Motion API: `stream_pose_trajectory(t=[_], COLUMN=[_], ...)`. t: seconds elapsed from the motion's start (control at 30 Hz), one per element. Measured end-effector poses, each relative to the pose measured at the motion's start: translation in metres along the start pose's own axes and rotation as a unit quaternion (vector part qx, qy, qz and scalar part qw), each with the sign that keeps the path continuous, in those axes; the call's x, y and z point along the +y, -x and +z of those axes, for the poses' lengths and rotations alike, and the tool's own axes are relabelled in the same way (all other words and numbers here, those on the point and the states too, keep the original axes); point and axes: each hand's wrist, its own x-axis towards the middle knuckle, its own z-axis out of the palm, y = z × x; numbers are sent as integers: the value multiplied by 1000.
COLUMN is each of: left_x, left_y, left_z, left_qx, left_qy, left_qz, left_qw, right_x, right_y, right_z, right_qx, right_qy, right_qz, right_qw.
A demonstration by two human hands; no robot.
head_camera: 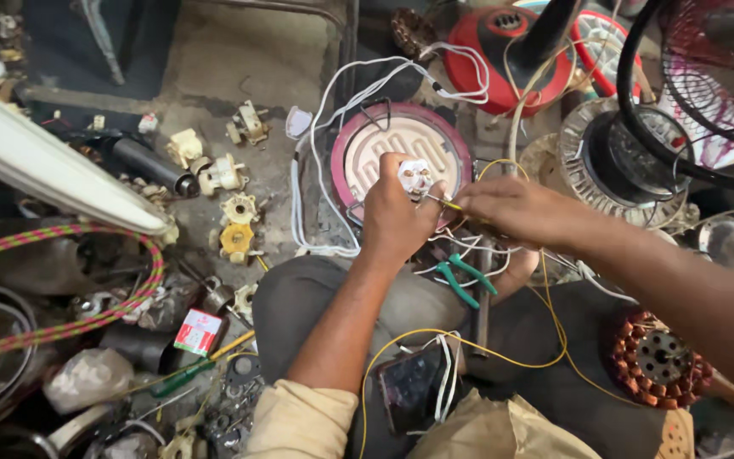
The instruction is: The person sits on the floor and repairs a pink electric heater. They use a screwdriver to open the plug, strip wires with pliers, and connect the wires to the plug terminals.
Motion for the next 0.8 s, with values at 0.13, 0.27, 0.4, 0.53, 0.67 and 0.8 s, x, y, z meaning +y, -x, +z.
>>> stream_pose_trajectory(t=[0.13,0.27,0.4,0.53,0.67,0.8], left_x=[-3,-6,-7,-7,-7,-7], left_y=[2,-1,0,-2,-1,0], left_z=[5,6,6,8,8,7], left_qx=[60,53,47,61,68,61], left_qy=[-50,-44,-44,-40,-31,-17], left_qz=[-48,-62,-75,-56,-43,-50], left_qw=[996,996,995,996,996,997], right_x=[-4,-21,-33,-38,-38,-37], right_y=[18,21,23,27,30,28], right_z=[3,11,16,18,20,22], right_qx=[161,180,183,193,198,224], right_qy=[310,311,349,366,405,428], right_qz=[-210,-186,-203,-187,-182,-210], right_qw=[913,914,896,891,874,850])
